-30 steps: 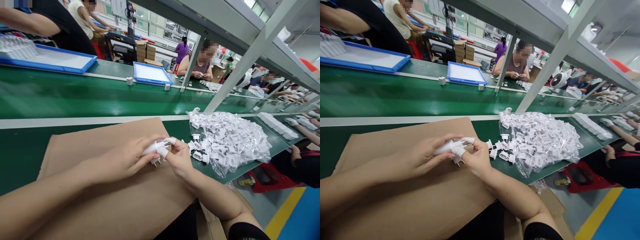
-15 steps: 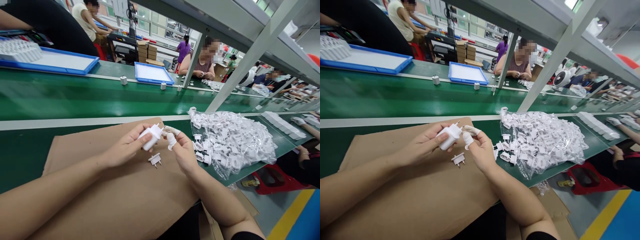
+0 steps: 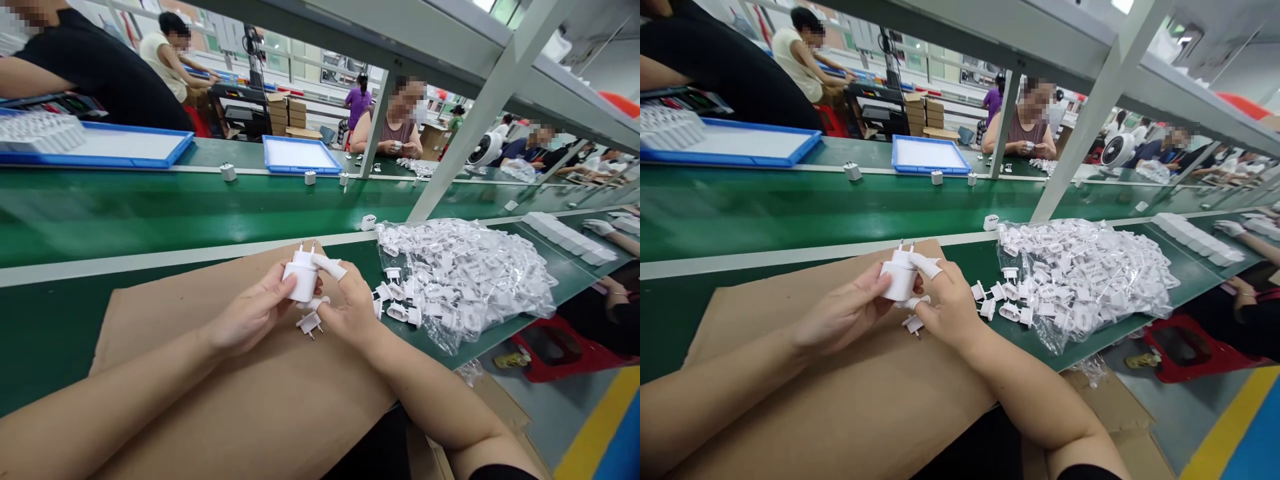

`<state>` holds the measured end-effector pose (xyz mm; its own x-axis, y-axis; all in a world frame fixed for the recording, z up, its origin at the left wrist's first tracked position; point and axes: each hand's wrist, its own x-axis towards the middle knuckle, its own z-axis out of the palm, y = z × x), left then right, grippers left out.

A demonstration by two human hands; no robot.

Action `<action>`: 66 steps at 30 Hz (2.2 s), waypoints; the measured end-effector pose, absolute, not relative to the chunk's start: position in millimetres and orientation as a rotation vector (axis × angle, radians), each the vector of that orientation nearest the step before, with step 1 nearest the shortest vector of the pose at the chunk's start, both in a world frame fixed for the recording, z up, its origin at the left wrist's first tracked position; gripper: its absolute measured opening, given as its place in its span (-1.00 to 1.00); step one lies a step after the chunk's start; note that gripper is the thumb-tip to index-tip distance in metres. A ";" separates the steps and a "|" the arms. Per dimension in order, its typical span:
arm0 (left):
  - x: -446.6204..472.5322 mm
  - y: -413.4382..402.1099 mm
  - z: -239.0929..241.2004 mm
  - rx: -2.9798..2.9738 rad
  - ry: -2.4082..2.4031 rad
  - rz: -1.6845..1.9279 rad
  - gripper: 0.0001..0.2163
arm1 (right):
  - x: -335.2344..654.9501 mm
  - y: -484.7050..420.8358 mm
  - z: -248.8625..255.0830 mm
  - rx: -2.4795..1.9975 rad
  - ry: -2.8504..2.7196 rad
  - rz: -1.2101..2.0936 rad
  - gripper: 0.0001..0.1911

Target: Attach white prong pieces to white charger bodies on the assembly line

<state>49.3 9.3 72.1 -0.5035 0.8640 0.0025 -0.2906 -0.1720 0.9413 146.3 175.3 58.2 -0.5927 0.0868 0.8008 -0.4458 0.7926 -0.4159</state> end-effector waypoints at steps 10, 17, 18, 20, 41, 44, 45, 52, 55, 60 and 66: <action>66.0 2.6 65.7 0.835 1.275 1.816 -0.64 | 150.1 171.4 65.6 0.425 -2.005 0.675 -0.30; 59.3 12.3 54.5 0.899 1.501 1.868 -0.60 | 147.8 175.4 59.3 0.353 -2.044 0.723 -0.36; 56.1 14.4 56.4 0.907 1.531 1.922 -0.57 | 146.2 177.4 56.8 0.326 -2.063 0.752 -0.36; 49.0 16.4 63.7 0.869 1.560 1.981 -0.46 | 142.6 181.9 51.2 0.252 -2.110 0.804 -0.36; 8.0 -9.3 28.8 0.619 1.985 1.867 -0.41 | 128.8 207.1 47.7 0.338 -2.567 1.018 -0.43; 2.6 -18.3 16.2 0.742 2.138 1.954 -0.48 | 141.6 208.5 62.1 0.282 -2.745 0.995 -0.55; 1.9 -21.5 12.0 0.757 2.179 1.946 -0.50 | 144.8 207.1 65.7 0.305 -2.826 0.981 -0.54; 6.4 -28.1 7.4 0.686 2.246 1.771 -0.46 | 146.5 190.1 65.8 0.414 -3.073 0.949 -0.50; 9.1 -26.9 17.3 0.711 2.218 1.779 -0.46 | 144.7 190.2 62.9 0.398 -3.057 0.976 -0.63; 5.7 -26.7 22.3 0.685 2.229 1.794 -0.44 | 144.4 191.6 60.5 0.415 -3.041 0.958 -0.62; 5.7 -25.1 23.3 0.587 2.225 1.759 -0.40 | 143.1 190.8 55.8 0.395 -3.016 0.991 -0.62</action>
<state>5.7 -25.1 23.3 -0.8892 0.4541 0.0561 0.1594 0.1926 0.9683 143.1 190.8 55.8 -0.9678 -0.2507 0.0220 -0.2149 0.7776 -0.5909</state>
